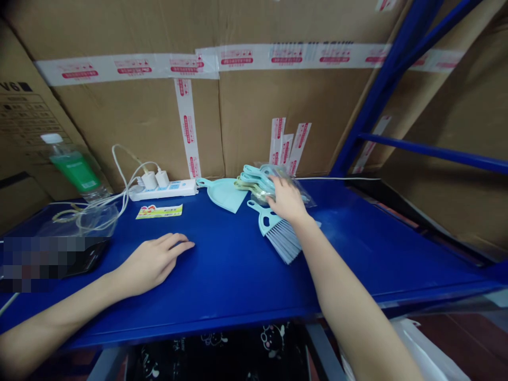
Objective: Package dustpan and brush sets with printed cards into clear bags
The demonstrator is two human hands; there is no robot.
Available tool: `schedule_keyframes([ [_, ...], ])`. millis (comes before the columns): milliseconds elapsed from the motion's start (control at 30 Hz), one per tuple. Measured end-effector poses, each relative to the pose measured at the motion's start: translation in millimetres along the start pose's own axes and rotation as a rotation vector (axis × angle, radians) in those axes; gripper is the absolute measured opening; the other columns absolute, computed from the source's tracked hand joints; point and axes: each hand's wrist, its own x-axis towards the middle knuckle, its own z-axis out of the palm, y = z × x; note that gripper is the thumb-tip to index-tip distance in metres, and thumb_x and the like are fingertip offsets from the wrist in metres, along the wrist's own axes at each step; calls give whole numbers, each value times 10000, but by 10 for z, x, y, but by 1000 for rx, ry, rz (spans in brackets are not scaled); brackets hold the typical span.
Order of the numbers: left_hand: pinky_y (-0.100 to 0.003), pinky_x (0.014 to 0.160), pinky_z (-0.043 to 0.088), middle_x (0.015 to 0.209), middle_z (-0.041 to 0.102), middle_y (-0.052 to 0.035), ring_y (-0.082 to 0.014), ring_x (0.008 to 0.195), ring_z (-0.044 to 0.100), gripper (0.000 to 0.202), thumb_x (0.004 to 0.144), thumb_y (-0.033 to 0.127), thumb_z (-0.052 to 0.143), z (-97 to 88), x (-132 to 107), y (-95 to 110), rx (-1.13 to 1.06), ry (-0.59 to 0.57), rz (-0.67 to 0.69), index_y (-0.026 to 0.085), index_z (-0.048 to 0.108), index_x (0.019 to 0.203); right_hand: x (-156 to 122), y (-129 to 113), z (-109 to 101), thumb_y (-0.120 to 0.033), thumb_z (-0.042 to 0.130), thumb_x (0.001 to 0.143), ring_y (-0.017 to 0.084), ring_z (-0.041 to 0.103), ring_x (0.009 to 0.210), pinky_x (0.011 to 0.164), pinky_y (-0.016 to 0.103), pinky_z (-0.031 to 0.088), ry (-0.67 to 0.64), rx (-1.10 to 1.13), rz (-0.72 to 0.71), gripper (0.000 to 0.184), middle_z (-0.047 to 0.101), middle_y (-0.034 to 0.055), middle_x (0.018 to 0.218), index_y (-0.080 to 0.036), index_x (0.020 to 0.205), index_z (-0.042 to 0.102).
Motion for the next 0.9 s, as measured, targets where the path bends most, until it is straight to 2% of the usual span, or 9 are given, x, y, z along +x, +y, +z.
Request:
schedule_keyframes([
  [100,-327,707,536,1114,605,-91,-218,913,616,416,818,48,424,-3,82,14,68,-42,23,171,525,1202,-5,-22,9,-327,502,766,375,550,1085,895,546,431,16,-36,-7,602,590,172,1188,-175,1344,432],
  [200,-335,678,529,1064,612,-95,-228,872,618,367,814,49,450,-18,219,51,127,-85,48,153,545,1152,-9,-31,22,-370,513,766,402,534,1099,900,566,421,20,-58,15,621,549,195,1244,-156,1345,438],
  [400,-312,641,520,1042,617,-112,-227,881,616,305,825,31,445,-73,637,180,143,-144,15,136,569,1084,-18,-57,19,-401,513,771,407,533,1095,889,572,428,41,-44,-6,638,533,198,1255,-169,1358,415],
  [500,-322,633,528,1177,578,-152,-239,921,612,371,837,30,421,-62,841,209,146,-131,-16,114,520,1185,-19,-68,-3,-386,531,760,406,521,1117,911,562,421,21,-40,-11,658,507,206,1288,-156,1363,403],
  [600,-336,667,537,1346,468,-194,-257,1004,594,469,837,28,419,-31,988,205,153,-111,-52,97,429,1301,-15,-60,-19,-371,550,749,396,487,1168,918,562,422,22,-8,-74,671,503,178,1297,-208,1377,377],
  [700,-335,694,539,1383,439,-190,-256,1036,589,486,840,31,424,-12,1068,193,154,-101,-57,112,417,1319,-8,-56,-26,-352,547,759,377,454,1210,927,569,415,25,22,-159,664,498,150,1306,-260,1386,351],
  [900,-337,702,540,1227,568,-159,-241,978,618,447,838,21,413,-35,1075,204,149,-93,-18,94,448,1278,6,-95,-45,-290,535,757,356,491,1171,930,550,421,-7,14,-166,630,496,144,1318,-246,1367,383],
])
